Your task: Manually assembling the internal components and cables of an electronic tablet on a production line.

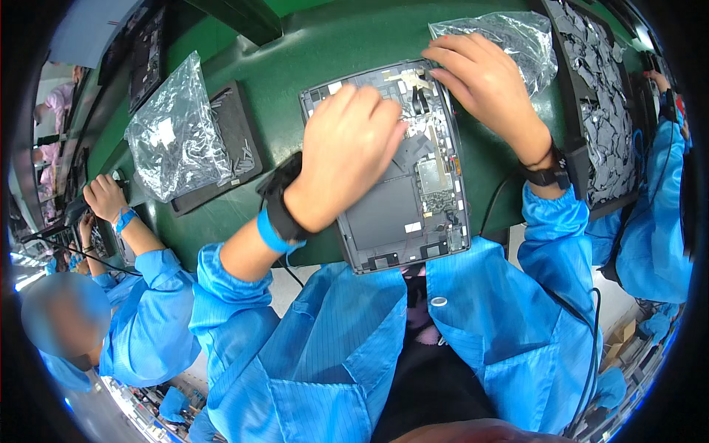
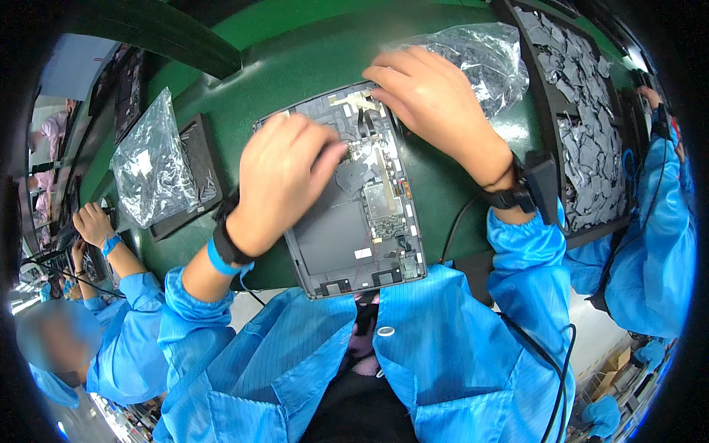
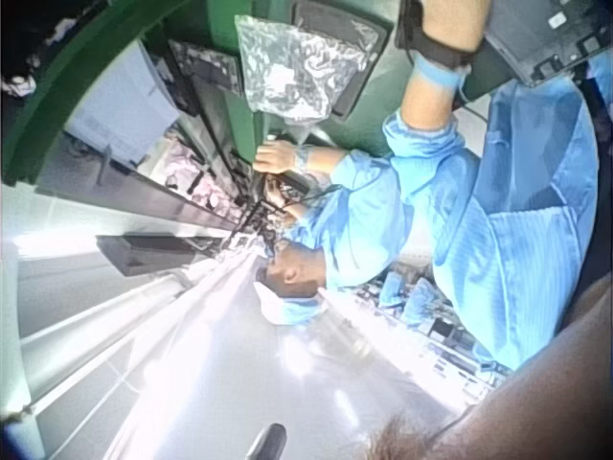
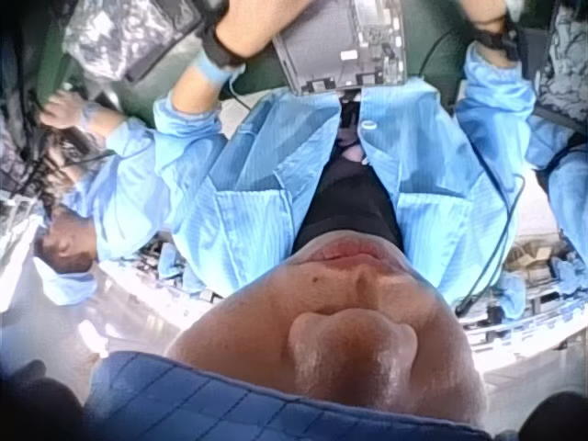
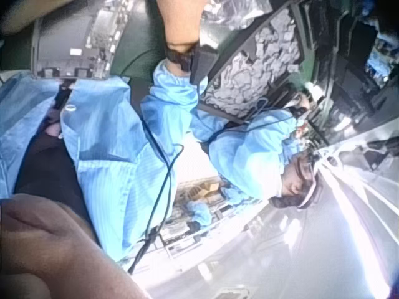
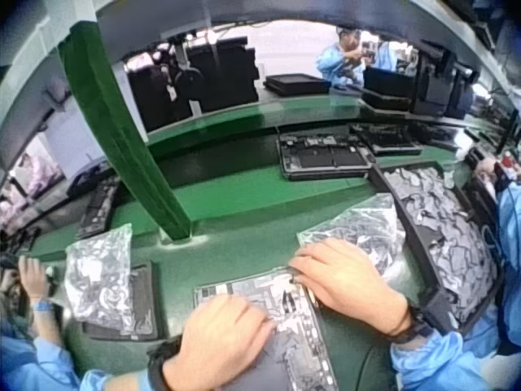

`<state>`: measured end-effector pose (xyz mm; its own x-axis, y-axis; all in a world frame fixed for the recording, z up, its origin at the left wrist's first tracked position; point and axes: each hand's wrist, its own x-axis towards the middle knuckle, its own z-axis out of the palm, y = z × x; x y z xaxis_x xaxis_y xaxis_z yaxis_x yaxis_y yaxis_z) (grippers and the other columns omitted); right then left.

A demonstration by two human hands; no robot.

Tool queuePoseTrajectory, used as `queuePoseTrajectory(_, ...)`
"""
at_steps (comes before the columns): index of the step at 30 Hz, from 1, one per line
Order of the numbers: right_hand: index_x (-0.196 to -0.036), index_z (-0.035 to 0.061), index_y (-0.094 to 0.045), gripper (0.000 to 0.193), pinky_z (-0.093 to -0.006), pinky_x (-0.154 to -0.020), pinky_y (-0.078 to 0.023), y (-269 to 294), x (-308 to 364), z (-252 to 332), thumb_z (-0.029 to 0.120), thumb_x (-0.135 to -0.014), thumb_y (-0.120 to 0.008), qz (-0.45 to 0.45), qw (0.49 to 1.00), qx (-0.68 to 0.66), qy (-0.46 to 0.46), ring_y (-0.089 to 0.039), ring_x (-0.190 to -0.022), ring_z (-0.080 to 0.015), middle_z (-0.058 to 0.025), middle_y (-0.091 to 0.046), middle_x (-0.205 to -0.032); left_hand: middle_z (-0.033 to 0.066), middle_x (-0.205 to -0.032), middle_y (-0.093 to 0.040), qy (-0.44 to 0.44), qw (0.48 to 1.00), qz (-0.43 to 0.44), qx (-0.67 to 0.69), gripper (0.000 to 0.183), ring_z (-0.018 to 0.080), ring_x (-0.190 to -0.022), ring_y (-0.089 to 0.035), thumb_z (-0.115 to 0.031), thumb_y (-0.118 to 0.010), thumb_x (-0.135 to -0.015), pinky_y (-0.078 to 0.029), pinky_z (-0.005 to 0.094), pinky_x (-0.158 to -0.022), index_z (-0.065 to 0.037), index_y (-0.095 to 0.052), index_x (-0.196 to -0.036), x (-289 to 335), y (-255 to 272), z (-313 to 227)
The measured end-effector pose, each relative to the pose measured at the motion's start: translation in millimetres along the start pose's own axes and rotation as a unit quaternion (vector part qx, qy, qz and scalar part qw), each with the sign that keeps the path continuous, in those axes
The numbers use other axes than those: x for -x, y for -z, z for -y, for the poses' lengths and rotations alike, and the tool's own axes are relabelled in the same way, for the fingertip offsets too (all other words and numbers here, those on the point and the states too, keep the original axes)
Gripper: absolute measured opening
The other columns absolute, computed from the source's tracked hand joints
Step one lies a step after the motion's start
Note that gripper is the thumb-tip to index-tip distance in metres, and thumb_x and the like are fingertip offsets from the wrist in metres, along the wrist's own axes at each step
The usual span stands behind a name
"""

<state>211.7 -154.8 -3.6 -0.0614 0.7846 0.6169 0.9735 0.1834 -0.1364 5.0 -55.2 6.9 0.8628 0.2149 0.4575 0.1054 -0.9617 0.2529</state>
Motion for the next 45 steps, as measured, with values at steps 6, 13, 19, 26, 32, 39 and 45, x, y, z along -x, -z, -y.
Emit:
queuePoseTrajectory(6, -0.095, 0.0066, -0.067, 0.024, -0.0372, -0.077, -0.05, 16.9, 24.9, 33.4, 0.011, -0.073, -0.074, 0.049, 0.994, -0.098, -0.016, -0.06, -0.091, -0.027, -0.006, -0.064, -0.098, 0.007, -0.083, -0.056, 0.056, 0.993, 0.098, -0.019, 0.036, 0.0261, -0.077, -0.055, -0.026, -0.081, -0.067, -0.045, 0.0372, -0.065, -0.007, -0.063, -0.091, 28.6, 1.9, -22.9)
queuePoseTrajectory(13, -0.096, 0.0077, -0.066, 0.027, -0.0425, -0.091, -0.043, 12.7, 31.9, 50.0, 0.011, -0.071, -0.075, 0.125, 0.977, -0.165, -0.054, -0.053, -0.112, -0.0301, -0.0074, -0.061, -0.112, 0.0075, -0.082, -0.058, 0.079, 0.993, 0.084, 0.036, 0.031, 0.0259, -0.076, -0.057, -0.022, -0.08, -0.07, -0.046, 0.0369, -0.064, -0.007, -0.062, -0.09, 29.6, 0.8, -20.8)
queuePoseTrajectory(19, -0.103, 0.0079, -0.067, 0.035, -0.0374, -0.083, -0.047, 19.5, 37.7, 39.0, 0.01, -0.068, -0.073, 0.022, 0.996, -0.084, 0.027, -0.059, -0.103, -0.0256, -0.0065, -0.063, -0.113, 0.0081, -0.078, -0.067, 0.18, 0.951, 0.058, 0.245, 0.018, 0.0128, -0.064, -0.061, -0.011, -0.071, -0.084, -0.048, 0.0272, -0.057, 0.0, -0.064, -0.097, -1.7, 1.4, -3.0)
queuePoseTrajectory(26, -0.098, 0.0042, -0.07, 0.029, -0.0274, -0.065, -0.047, 9.7, 28.2, 28.3, 0.01, -0.07, -0.066, -0.042, 0.99, 0.044, 0.124, -0.061, -0.08, -0.016, -0.0061, -0.067, -0.111, 0.0033, -0.074, -0.065, 0.27, 0.847, 0.188, 0.418, 0.024, 0.0065, -0.059, -0.061, -0.017, -0.064, -0.093, -0.048, 0.0196, -0.051, 0.005, -0.065, -0.103, -50.5, -5.1, 30.4)
queuePoseTrajectory(32, -0.095, 0.0042, -0.07, 0.026, -0.0255, -0.055, -0.04, -0.8, 29.5, 20.1, 0.01, -0.071, -0.065, -0.065, 0.989, 0.087, 0.101, -0.058, -0.07, -0.0102, -0.0036, -0.069, -0.104, 0.013, -0.087, -0.07, 0.075, 0.987, -0.002, 0.146, 0.018, 0.0231, -0.074, -0.068, -0.011, -0.061, -0.09, -0.053, 0.0317, -0.065, -0.002, -0.069, -0.103, -55.4, -19.7, 46.4)
queuePoseTrajectory(39, -0.094, 0.0056, -0.069, 0.023, -0.0259, -0.053, -0.04, -9.4, 29.0, 20.9, 0.011, -0.071, -0.064, 0.002, 0.992, 0.107, 0.062, -0.055, -0.061, -0.0102, -0.0023, -0.069, -0.105, 0.0093, -0.091, -0.069, 0.078, 0.99, 0.104, 0.058, 0.014, 0.0295, -0.087, -0.066, -0.016, -0.066, -0.083, -0.052, 0.0383, -0.075, -0.006, -0.073, -0.091, -52.2, -23.6, 45.0)
queuePoseTrajectory(45, -0.095, 0.0058, -0.069, 0.023, -0.0264, -0.053, -0.042, -7.0, 29.5, 15.4, 0.011, -0.073, -0.062, 0.047, 0.995, 0.076, 0.05, -0.057, -0.058, -0.0091, -0.0036, -0.07, -0.108, 0.0071, -0.083, -0.067, 0.058, 0.993, 0.094, 0.034, 0.011, 0.0281, -0.084, -0.065, -0.015, -0.066, -0.081, -0.052, 0.0386, -0.072, -0.008, -0.072, -0.087, -52.8, -30.6, 46.8)
